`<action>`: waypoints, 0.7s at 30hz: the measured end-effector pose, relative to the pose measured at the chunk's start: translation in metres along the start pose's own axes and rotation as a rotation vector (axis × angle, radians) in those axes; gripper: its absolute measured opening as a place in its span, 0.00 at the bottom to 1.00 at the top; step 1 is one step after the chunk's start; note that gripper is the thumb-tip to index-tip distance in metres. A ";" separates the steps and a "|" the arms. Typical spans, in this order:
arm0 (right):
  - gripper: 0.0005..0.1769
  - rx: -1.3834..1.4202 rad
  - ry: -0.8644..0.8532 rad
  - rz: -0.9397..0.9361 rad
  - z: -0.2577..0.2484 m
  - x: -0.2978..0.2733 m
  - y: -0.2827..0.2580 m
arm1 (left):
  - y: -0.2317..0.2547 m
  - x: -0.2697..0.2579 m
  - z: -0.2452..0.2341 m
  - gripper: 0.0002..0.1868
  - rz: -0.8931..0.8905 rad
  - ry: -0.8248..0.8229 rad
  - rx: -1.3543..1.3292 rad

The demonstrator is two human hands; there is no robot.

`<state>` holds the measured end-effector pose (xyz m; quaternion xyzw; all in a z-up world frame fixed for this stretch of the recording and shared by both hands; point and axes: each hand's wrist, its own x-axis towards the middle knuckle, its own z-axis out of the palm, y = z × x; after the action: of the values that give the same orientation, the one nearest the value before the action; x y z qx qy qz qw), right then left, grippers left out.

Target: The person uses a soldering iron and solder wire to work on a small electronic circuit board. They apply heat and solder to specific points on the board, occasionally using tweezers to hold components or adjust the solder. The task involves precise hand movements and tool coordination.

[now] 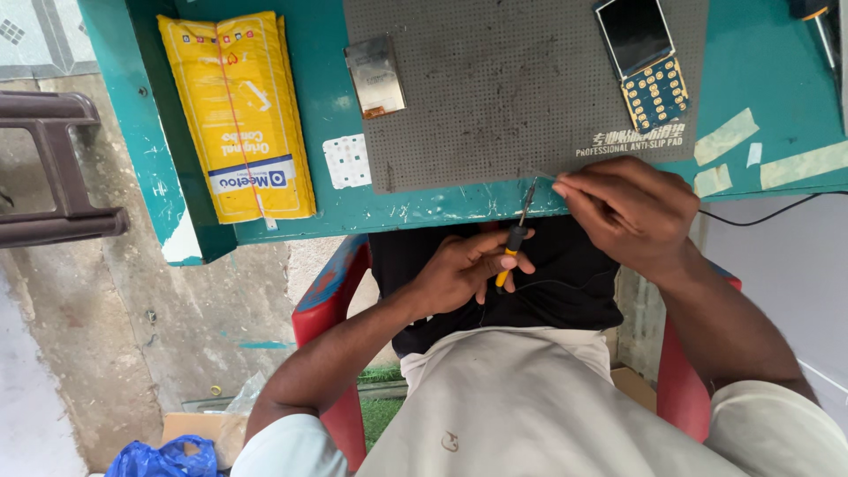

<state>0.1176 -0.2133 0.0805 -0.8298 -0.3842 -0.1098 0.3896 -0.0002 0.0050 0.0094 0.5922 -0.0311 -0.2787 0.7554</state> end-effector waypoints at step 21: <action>0.09 0.030 -0.008 -0.057 0.000 -0.004 0.006 | 0.001 0.000 0.000 0.21 -0.006 0.020 0.040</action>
<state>0.1197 -0.2177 0.0750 -0.8130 -0.4109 -0.1115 0.3973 0.0005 0.0048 0.0102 0.6100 -0.0272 -0.2742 0.7429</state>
